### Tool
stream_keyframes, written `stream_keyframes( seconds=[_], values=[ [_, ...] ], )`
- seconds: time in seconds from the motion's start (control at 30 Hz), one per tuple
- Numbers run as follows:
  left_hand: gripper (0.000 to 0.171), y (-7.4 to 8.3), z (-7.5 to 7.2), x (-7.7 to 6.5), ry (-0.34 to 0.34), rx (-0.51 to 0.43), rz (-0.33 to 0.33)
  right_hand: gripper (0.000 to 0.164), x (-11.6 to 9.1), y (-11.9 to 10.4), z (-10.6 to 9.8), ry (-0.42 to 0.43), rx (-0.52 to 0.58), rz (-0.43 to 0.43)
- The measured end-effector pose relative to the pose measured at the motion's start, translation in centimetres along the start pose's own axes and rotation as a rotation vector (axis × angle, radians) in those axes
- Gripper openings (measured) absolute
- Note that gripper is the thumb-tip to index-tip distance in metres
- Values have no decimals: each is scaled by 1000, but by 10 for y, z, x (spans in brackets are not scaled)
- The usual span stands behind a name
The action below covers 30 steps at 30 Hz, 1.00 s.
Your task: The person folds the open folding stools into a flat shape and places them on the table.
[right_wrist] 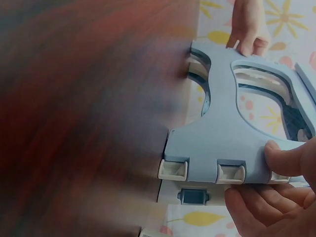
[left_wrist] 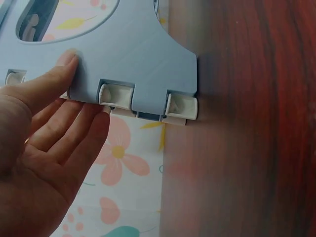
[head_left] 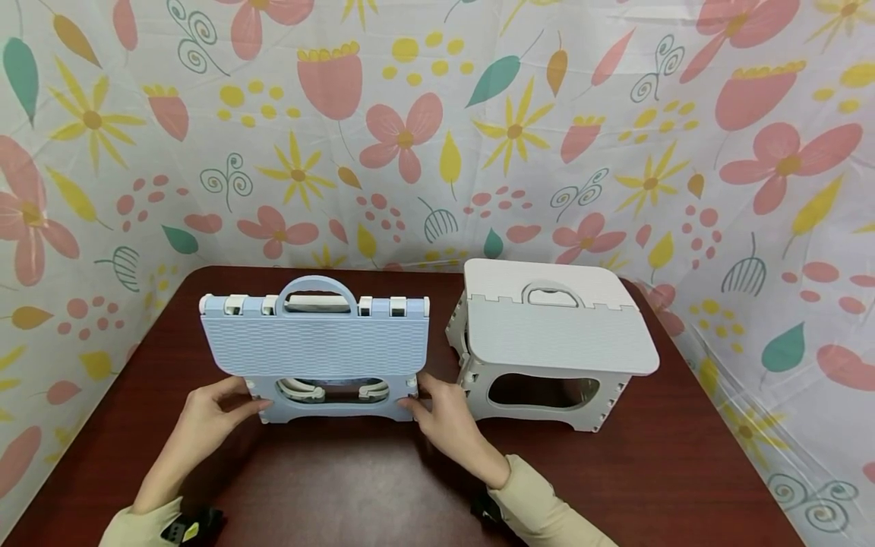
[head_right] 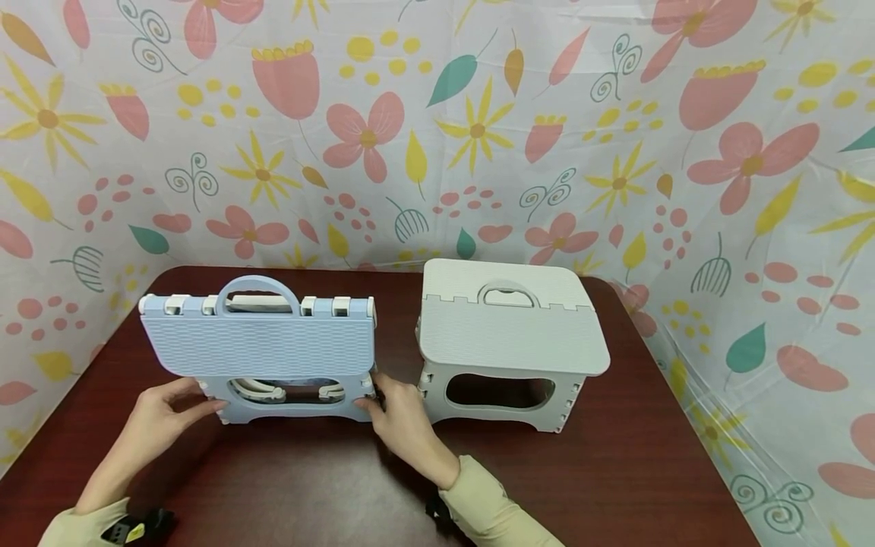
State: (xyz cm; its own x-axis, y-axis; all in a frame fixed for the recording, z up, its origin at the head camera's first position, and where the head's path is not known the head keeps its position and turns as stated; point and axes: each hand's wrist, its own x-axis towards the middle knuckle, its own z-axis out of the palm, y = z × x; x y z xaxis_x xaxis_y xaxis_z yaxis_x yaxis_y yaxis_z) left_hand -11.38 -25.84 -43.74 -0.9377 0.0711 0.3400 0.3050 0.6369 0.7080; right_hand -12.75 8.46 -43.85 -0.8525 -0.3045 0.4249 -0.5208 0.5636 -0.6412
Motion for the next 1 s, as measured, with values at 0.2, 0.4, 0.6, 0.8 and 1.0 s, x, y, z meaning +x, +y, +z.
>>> stream_keyframes(
  seconds=[0.2,0.4,0.6,0.8,1.0],
  values=[
    [32,-2,1,2,-5,18,31,17,2,-1,-1,-8,-38,-7],
    [33,-3,-1,4,-11,39,53,15,2,-3,-1,-16,-73,-19],
    [32,-3,-3,5,-24,49,71,16,3,-4,0,-14,-106,-20],
    [28,-4,-3,5,-4,51,99,19,4,-4,1,2,-148,-38],
    [27,-5,-2,5,2,50,100,18,2,-4,1,4,-158,-44]
  ],
)
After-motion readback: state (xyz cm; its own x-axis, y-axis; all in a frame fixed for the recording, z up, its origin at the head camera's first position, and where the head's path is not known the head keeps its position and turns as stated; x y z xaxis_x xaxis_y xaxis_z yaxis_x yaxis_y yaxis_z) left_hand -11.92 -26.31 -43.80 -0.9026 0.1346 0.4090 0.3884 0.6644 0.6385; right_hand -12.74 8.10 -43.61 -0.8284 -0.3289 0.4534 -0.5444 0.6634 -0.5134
